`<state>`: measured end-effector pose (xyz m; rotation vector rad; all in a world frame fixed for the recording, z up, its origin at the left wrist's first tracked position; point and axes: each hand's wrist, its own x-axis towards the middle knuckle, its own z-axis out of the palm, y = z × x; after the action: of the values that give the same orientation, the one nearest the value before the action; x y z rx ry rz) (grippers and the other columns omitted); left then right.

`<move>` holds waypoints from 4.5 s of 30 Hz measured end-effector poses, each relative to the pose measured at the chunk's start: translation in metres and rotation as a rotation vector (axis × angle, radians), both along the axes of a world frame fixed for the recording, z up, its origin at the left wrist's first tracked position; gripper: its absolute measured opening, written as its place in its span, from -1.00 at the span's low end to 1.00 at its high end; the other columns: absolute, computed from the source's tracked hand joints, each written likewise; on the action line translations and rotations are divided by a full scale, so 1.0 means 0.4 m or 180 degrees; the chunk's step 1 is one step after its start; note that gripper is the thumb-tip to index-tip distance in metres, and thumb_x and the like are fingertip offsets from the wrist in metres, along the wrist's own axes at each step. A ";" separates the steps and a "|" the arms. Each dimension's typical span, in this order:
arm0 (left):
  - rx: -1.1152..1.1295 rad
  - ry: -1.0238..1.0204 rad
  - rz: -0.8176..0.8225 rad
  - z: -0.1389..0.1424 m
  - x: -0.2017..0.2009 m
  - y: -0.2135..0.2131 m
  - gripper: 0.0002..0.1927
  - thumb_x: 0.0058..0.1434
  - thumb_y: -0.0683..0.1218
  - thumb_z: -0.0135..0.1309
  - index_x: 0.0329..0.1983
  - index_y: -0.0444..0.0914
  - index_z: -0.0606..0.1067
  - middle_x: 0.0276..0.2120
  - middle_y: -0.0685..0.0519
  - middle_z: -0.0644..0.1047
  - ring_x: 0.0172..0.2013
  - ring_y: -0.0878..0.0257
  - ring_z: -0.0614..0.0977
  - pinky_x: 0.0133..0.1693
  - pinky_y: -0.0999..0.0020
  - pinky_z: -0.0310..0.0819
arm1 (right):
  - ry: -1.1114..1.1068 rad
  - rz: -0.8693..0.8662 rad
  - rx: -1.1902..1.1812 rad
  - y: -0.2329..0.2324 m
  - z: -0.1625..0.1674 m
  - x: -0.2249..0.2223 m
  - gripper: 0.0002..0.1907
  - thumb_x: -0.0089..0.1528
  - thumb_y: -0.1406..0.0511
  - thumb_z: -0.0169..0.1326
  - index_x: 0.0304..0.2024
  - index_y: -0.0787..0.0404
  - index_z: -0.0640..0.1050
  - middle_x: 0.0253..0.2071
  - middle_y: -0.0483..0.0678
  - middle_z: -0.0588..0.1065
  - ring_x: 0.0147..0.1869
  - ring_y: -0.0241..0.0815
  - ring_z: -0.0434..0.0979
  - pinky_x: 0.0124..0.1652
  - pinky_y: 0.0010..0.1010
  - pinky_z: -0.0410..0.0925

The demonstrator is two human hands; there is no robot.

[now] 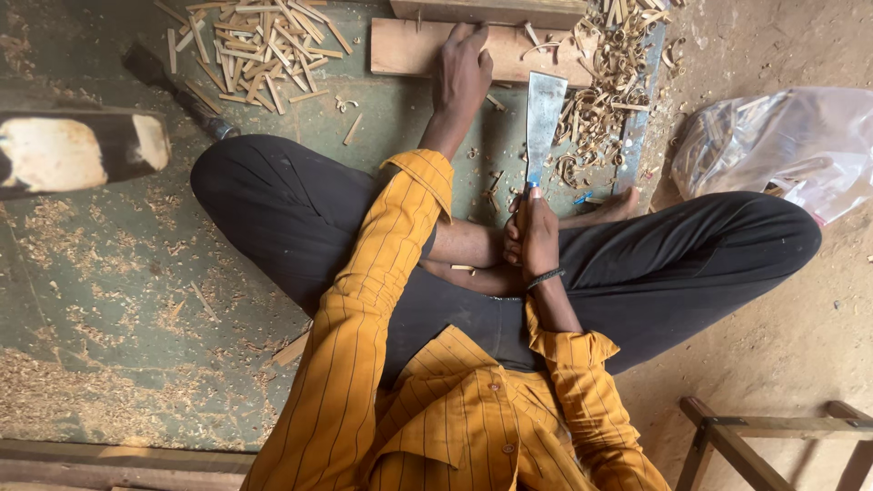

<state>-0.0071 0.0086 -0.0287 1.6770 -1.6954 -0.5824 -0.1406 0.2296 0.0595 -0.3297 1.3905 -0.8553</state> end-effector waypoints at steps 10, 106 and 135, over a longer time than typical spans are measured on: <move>-0.0288 0.0652 -0.0108 -0.009 0.035 0.031 -0.47 0.07 -0.34 0.19 0.17 -0.36 0.48 -0.33 -0.12 0.51 -0.42 0.03 0.59 -0.26 0.11 0.52 | 0.0059 -0.0003 -0.0028 0.007 0.000 0.002 -0.50 0.43 -0.12 -0.27 -0.21 0.14 0.35 -0.65 -0.19 0.18 -0.74 -0.39 0.05 -0.74 -0.53 -0.02; -0.0842 0.0151 -0.0695 0.281 0.457 0.350 -0.73 0.34 -0.33 0.01 0.09 -0.31 0.50 0.04 -0.14 0.54 0.05 -0.03 0.59 0.06 0.15 0.52 | 0.1054 -0.0224 -0.2054 -0.014 0.247 -0.020 -0.82 0.45 0.30 0.14 -0.15 0.19 0.40 -0.50 -0.13 0.41 -0.58 -0.38 0.37 -0.61 -0.52 0.25; -0.0735 -0.0832 -0.1991 0.166 -0.188 -0.384 -0.75 0.13 -0.19 0.19 -0.10 -0.27 0.57 -0.21 -0.24 0.59 -0.22 -0.16 0.62 -0.19 -0.02 0.54 | 0.0548 -0.0754 -0.0878 -0.276 0.164 -0.485 -0.74 0.41 0.14 0.10 -0.24 0.17 0.45 -0.52 -0.21 0.36 -0.59 -0.42 0.31 -0.63 -0.54 0.23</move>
<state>-0.0824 -0.1451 0.0377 1.0802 -2.3972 -0.4292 -0.3347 0.1191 0.1250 -0.4642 1.4914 -1.2434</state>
